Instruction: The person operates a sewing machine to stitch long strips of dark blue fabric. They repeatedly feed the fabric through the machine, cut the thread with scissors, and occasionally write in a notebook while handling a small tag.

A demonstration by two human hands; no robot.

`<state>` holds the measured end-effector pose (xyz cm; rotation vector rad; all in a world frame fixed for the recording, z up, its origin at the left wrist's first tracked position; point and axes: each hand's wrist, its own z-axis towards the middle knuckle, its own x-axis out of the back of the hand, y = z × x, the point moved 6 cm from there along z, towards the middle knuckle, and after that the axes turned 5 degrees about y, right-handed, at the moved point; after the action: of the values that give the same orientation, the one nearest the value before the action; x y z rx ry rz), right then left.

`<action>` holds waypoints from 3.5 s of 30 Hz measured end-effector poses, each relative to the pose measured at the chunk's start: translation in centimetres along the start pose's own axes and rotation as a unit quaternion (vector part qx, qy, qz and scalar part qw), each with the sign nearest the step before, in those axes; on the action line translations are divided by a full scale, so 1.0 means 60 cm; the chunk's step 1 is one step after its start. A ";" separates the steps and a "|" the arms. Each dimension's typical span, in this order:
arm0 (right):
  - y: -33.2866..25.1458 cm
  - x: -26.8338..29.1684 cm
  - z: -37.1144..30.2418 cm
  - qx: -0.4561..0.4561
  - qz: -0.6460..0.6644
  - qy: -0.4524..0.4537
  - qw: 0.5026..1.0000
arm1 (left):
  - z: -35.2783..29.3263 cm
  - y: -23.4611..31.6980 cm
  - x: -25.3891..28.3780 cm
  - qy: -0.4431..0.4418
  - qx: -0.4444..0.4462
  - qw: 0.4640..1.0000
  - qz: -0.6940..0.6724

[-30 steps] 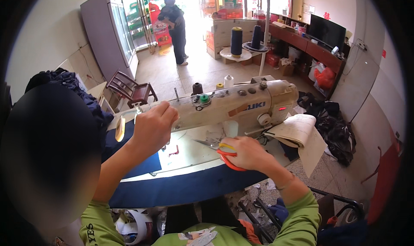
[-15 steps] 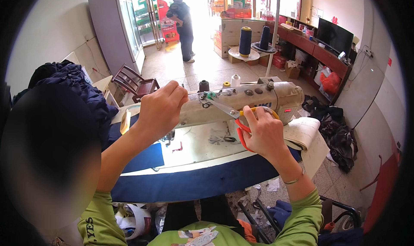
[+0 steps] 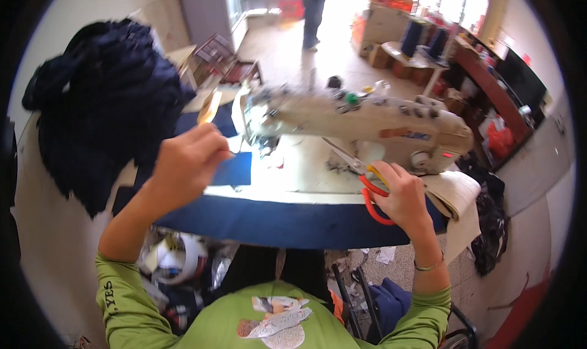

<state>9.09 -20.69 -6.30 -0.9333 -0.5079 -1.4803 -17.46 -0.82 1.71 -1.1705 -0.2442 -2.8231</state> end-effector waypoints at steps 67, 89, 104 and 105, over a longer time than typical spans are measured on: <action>-0.174 -0.373 0.060 0.178 0.014 -0.129 0.975 | -0.180 -0.156 -0.281 -0.187 -0.048 0.980 -0.040; -0.178 -0.359 0.063 0.170 0.060 -0.135 0.974 | -0.177 -0.144 -0.269 -0.139 -0.090 0.974 -0.156; -0.179 -0.351 0.061 0.191 0.076 -0.174 0.963 | -0.177 -0.148 -0.271 -0.131 -0.101 0.975 -0.149; -0.179 -0.351 0.061 0.194 0.077 -0.174 0.962 | -0.176 -0.148 -0.271 -0.132 -0.099 0.975 -0.147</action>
<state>-2.02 -3.41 -18.55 -0.8972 -0.9251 -1.0259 -14.53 6.24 -18.21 -1.6847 -0.1662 -2.9884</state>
